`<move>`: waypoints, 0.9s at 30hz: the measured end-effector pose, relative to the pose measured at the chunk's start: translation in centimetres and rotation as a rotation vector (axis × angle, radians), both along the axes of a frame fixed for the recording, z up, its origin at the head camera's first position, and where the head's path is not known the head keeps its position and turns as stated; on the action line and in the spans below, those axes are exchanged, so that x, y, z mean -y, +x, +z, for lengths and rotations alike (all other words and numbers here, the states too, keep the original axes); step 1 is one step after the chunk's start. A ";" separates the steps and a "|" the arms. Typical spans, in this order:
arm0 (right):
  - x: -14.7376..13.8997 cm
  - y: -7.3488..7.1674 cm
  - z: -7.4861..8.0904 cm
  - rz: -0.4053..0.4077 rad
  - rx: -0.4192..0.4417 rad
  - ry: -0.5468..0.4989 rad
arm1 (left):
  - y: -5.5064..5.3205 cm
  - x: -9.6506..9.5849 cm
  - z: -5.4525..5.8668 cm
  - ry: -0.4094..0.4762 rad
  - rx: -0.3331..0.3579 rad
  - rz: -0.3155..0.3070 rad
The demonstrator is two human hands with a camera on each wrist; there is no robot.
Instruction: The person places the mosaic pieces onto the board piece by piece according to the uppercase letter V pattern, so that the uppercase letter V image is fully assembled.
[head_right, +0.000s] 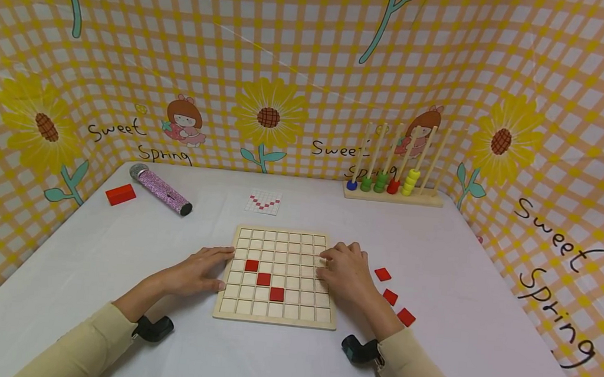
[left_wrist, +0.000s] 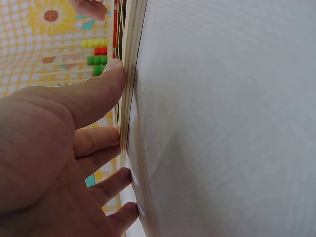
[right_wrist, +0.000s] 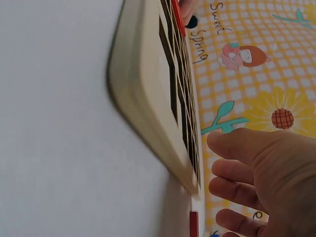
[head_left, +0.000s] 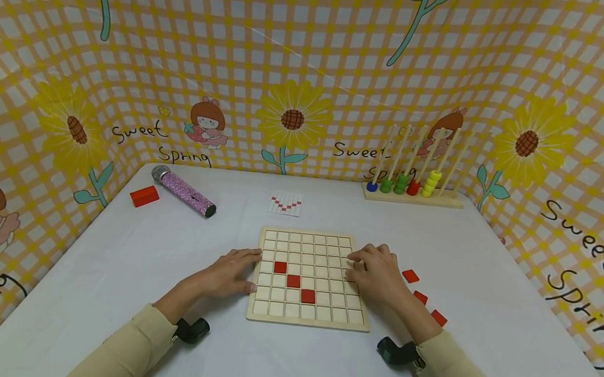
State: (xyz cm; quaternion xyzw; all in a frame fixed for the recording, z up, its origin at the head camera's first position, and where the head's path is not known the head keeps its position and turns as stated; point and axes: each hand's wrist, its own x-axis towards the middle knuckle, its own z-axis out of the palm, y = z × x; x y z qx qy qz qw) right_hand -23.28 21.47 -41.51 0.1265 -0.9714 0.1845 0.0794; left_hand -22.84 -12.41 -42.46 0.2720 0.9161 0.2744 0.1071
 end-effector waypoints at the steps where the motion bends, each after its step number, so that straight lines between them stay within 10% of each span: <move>1: -0.4 -0.1 -0.1 0.000 -0.004 -0.004 | 0.0 0.0 0.0 0.001 -0.001 0.000; 27: -4.4 -1.0 -0.9 -0.050 -0.044 0.056 | 0.1 0.1 0.1 -0.005 0.000 -0.009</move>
